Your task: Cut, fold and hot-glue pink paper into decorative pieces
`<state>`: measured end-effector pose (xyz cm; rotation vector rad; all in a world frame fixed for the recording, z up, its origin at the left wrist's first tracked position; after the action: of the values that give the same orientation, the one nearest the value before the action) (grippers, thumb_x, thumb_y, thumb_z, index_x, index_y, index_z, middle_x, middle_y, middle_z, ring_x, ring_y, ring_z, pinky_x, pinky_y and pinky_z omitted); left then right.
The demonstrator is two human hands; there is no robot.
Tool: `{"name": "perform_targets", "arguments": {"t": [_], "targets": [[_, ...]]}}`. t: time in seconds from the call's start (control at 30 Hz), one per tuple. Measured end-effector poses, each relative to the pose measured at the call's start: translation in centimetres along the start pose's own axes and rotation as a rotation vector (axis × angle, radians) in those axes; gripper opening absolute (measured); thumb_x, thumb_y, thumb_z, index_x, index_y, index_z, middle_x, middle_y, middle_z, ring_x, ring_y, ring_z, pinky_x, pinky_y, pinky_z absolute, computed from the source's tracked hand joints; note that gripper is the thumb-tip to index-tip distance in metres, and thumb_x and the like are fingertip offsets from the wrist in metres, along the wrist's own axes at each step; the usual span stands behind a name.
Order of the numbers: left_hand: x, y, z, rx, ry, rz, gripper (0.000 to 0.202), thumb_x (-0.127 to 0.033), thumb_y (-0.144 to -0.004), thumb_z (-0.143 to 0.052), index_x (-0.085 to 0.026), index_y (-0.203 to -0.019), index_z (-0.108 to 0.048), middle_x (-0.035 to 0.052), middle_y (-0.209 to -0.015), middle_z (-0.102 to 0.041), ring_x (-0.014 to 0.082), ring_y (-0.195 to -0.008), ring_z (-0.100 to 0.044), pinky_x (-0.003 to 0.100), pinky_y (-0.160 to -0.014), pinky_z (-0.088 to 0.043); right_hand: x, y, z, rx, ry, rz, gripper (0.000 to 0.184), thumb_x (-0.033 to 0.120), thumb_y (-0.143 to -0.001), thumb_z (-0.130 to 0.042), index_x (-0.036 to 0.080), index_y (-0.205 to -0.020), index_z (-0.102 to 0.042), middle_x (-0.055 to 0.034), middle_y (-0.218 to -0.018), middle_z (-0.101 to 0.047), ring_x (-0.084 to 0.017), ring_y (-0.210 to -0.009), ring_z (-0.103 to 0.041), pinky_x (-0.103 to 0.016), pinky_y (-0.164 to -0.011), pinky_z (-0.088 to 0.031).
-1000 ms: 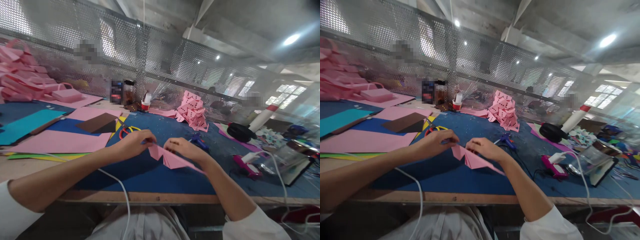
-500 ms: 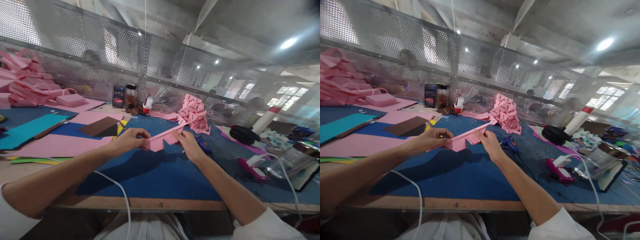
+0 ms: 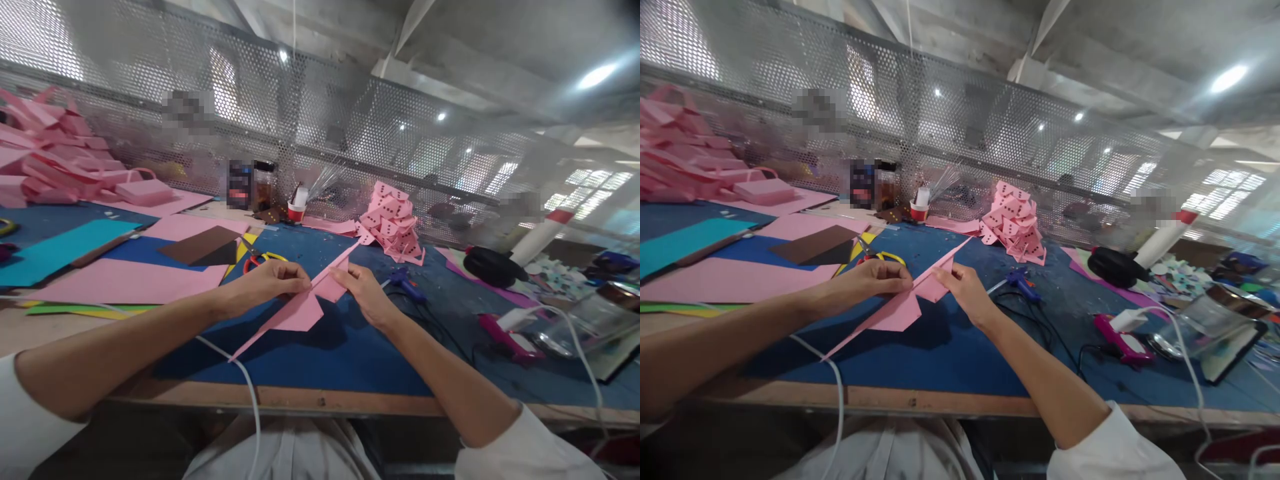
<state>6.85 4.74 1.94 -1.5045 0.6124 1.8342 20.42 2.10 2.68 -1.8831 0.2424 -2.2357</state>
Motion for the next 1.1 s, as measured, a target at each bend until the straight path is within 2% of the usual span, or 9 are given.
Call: {"name": "perform_targets", "arguments": {"t": [0.1,0.2,0.4,0.6,0.87,1.1], "targets": [[0.3,0.1,-0.5,0.039,0.021,0.018,0.027,-0.042,-0.079,-0.067,-0.016,-0.077,-0.063,-0.0021,-0.069,-0.054,0.0101,-0.064,-0.046,0.021,-0.06,-0.037,0.5,0.1,0.8,-0.058,0.039,0.039,0.03,0.044,-0.084,-0.062,0.018,-0.071,-0.053,0.0047,-0.066,-0.04,-0.01,-0.061,-0.035,-0.023,-0.057,-0.03],[0.3,0.2,-1.0,0.058,0.053,0.022,0.026,-0.042,-0.08,-0.067,-0.017,-0.08,-0.062,-0.0028,-0.069,-0.054,0.0095,-0.063,-0.047,0.021,-0.06,-0.037,0.8,0.1,0.6,-0.056,0.081,0.062,0.03,0.045,-0.084,-0.062,0.018,-0.073,-0.055,0.0045,-0.066,-0.041,-0.01,-0.061,-0.037,-0.023,-0.057,-0.031],[0.5,0.1,-1.4,0.016,0.099,-0.026,0.023,-0.039,-0.08,-0.068,-0.017,-0.081,-0.062,-0.003,-0.069,-0.056,0.009,-0.06,-0.047,0.021,-0.056,-0.036,0.9,0.4,-1.4,0.051,0.15,0.042,0.029,0.043,-0.083,-0.064,0.016,-0.077,-0.063,0.0024,-0.07,-0.052,-0.011,-0.065,-0.045,-0.022,-0.059,-0.037],[0.9,0.0,-1.3,-0.003,0.089,-0.018,0.023,-0.039,-0.08,-0.066,-0.017,-0.079,-0.061,-0.0013,-0.07,-0.059,0.011,-0.061,-0.051,0.023,-0.059,-0.038,0.7,0.2,-0.6,-0.011,0.122,0.033,0.029,0.045,-0.083,-0.063,0.016,-0.085,-0.065,0.0004,-0.076,-0.059,-0.012,-0.07,-0.052,-0.024,-0.067,-0.043],[1.0,-0.2,-0.7,-0.123,0.064,-0.052,0.02,-0.035,-0.08,-0.064,-0.016,-0.073,-0.06,-0.0038,-0.065,-0.05,0.01,-0.061,-0.043,0.022,-0.057,-0.032,0.8,0.5,-1.9,0.054,0.192,0.09,0.028,0.045,-0.083,-0.063,0.017,-0.087,-0.067,-0.0002,-0.079,-0.064,-0.013,-0.073,-0.055,-0.024,-0.068,-0.044],[0.8,0.0,-1.0,-0.13,0.077,-0.02,0.015,-0.028,-0.077,-0.061,-0.016,-0.07,-0.058,-0.0042,-0.062,-0.046,0.0101,-0.06,-0.04,0.022,-0.056,-0.03,0.6,0.5,-2.1,0.069,0.215,0.089,0.03,0.044,-0.084,-0.063,0.016,-0.089,-0.066,-0.0009,-0.08,-0.063,-0.013,-0.073,-0.055,-0.025,-0.069,-0.043]]}}
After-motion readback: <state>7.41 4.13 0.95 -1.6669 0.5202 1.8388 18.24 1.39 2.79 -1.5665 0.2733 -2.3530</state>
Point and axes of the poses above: each hand's wrist, its own y-axis away from the middle knuckle, its own z-axis out of the back of the hand, x = y × z, the point moved 10 cm from there along -y, towards the middle knuckle
